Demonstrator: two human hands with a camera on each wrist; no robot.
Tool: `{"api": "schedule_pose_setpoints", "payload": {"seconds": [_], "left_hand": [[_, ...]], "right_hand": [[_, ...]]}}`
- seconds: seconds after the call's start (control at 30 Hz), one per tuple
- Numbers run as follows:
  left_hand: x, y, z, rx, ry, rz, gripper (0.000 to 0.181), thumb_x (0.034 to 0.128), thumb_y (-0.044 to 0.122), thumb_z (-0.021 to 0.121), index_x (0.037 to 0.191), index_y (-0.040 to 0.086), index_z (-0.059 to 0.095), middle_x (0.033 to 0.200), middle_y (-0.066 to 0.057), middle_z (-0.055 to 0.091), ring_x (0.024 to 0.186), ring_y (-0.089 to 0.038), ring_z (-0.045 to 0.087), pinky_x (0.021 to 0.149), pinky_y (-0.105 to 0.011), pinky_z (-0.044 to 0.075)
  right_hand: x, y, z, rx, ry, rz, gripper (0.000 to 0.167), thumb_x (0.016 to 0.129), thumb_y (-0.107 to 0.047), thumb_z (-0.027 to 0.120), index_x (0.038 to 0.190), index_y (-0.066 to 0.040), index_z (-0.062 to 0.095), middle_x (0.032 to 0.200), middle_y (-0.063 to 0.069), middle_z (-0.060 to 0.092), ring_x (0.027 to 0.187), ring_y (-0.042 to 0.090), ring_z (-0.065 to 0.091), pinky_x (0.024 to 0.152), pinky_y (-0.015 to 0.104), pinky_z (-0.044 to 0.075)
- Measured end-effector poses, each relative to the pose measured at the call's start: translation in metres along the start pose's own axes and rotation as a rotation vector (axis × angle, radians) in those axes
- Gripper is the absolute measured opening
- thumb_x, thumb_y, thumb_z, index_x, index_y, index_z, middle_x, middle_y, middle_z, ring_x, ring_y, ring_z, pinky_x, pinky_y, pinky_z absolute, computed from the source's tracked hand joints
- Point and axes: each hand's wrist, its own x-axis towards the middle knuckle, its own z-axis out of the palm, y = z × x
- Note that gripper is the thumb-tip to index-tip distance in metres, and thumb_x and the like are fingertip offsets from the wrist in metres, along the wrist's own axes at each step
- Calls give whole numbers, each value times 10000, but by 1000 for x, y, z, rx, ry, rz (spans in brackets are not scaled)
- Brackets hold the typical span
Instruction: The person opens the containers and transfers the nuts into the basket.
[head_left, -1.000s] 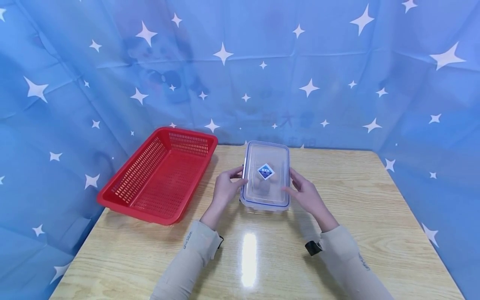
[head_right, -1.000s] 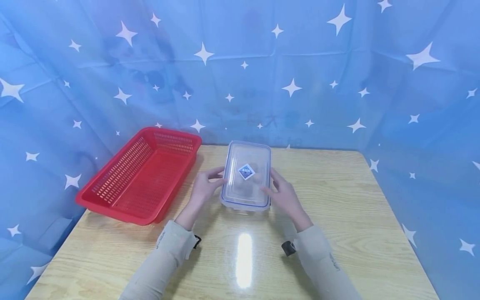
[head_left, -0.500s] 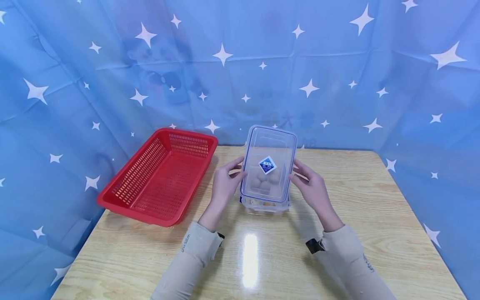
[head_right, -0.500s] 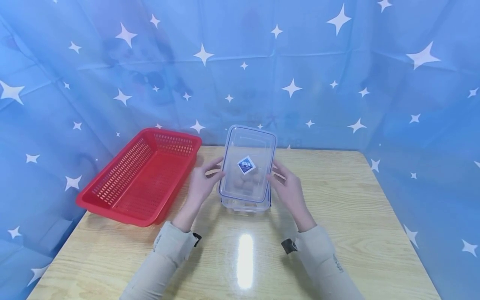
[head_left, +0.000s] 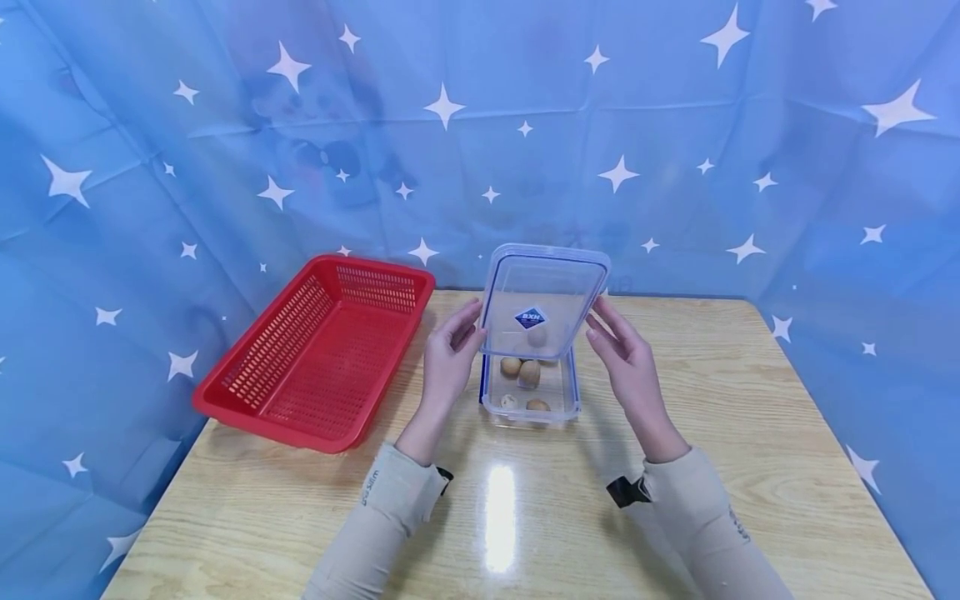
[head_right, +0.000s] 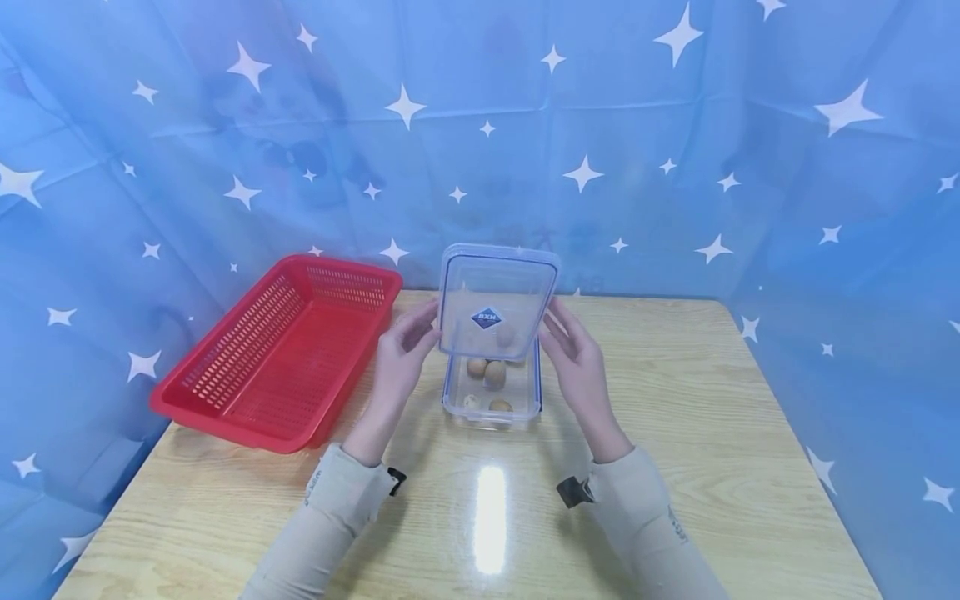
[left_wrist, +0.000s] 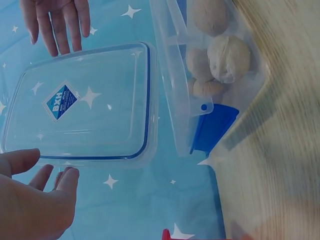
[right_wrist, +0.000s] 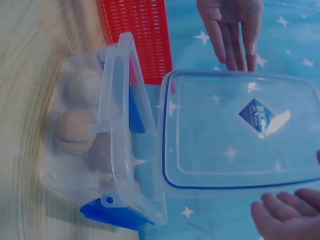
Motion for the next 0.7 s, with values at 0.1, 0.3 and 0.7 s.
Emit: {"api": "schedule_pose_setpoints", "payload": {"seconds": [0.1, 0.3, 0.7], "left_hand": [[0, -3, 0, -22, 11, -7, 388, 969, 24, 603, 1357, 32, 591, 1436, -147, 561, 1367, -286, 526, 1125, -365, 444], [-1, -8, -2, -58, 14, -2, 413, 970, 0, 586, 1382, 6, 559, 1440, -168, 562, 1385, -286, 507, 1126, -363, 438], [-4, -19, -5, -235, -5, -109, 422, 1080, 236, 421, 1417, -1, 514, 1486, -154, 524, 1411, -265, 478, 1121, -342, 441]], "right_hand": [[-1, 1, 0, 35, 0, -7, 535, 1063, -293, 467, 1559, -142, 333, 1617, 101, 346, 1454, 262, 405, 1048, 95, 425], [-4, 4, 1, 133, -12, -13, 518, 1072, -309, 435, 1533, -82, 372, 1612, 100, 349, 1464, 242, 394, 1073, 137, 429], [-6, 7, 2, 211, -41, 100, 650, 1055, -405, 431, 1525, 29, 316, 1600, 219, 318, 1479, 251, 358, 1176, 270, 345]]}}
